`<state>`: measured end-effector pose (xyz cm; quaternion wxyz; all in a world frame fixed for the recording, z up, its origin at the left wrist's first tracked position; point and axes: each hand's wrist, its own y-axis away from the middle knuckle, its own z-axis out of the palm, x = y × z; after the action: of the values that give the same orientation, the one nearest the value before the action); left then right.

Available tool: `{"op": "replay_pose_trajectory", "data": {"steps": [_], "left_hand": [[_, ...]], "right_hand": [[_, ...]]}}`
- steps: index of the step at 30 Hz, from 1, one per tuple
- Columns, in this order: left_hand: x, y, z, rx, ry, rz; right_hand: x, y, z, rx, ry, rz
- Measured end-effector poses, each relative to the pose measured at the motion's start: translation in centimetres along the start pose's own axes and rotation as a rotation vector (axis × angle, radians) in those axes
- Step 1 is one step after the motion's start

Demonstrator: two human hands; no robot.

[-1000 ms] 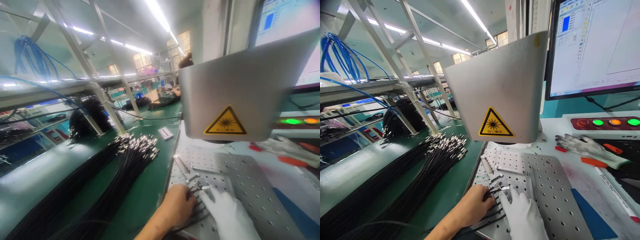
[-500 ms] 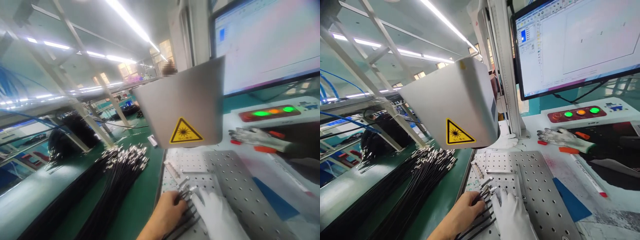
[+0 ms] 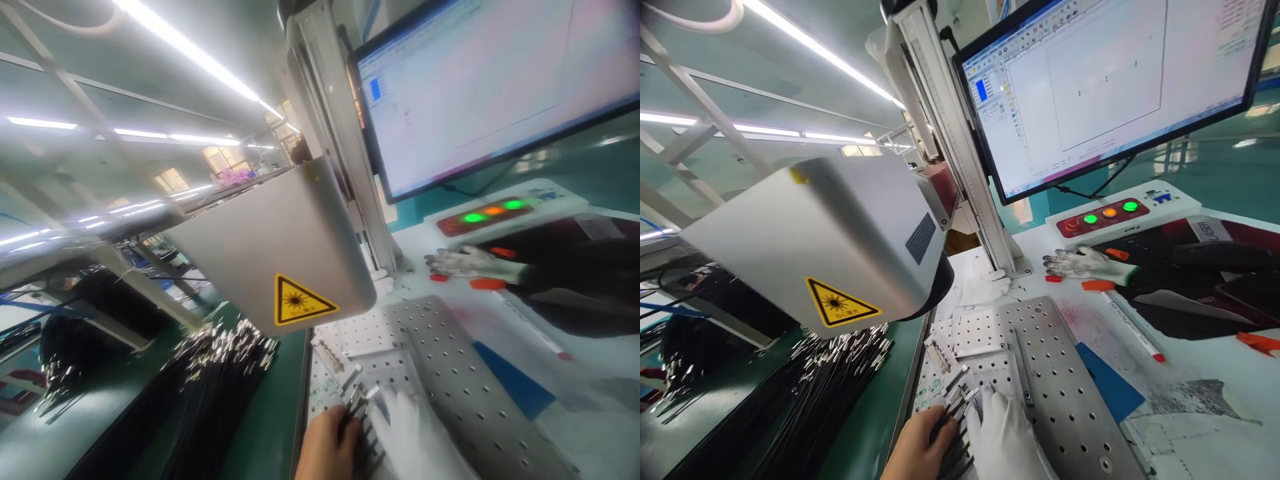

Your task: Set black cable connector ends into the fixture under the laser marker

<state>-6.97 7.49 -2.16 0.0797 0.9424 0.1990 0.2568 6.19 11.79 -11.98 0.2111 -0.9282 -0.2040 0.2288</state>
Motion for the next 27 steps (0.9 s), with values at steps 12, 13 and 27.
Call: {"op": "replay_pose_trajectory", "data": {"steps": [12,13,27], "left_hand": [[0.8,0.7,0.7,0.100,-0.095,-0.091],[1.2,0.9,0.7,0.083,-0.111,-0.088],[3.6,1.6,-1.5,-0.009,0.033,-0.091]], "right_hand": [[0.0,0.7,-0.1,-0.011,0.006,-0.073],[-0.1,0.6,-0.4,-0.007,0.008,-0.078],[0.3,-1.5,-2.6,0.097,0.128,-0.206]]}}
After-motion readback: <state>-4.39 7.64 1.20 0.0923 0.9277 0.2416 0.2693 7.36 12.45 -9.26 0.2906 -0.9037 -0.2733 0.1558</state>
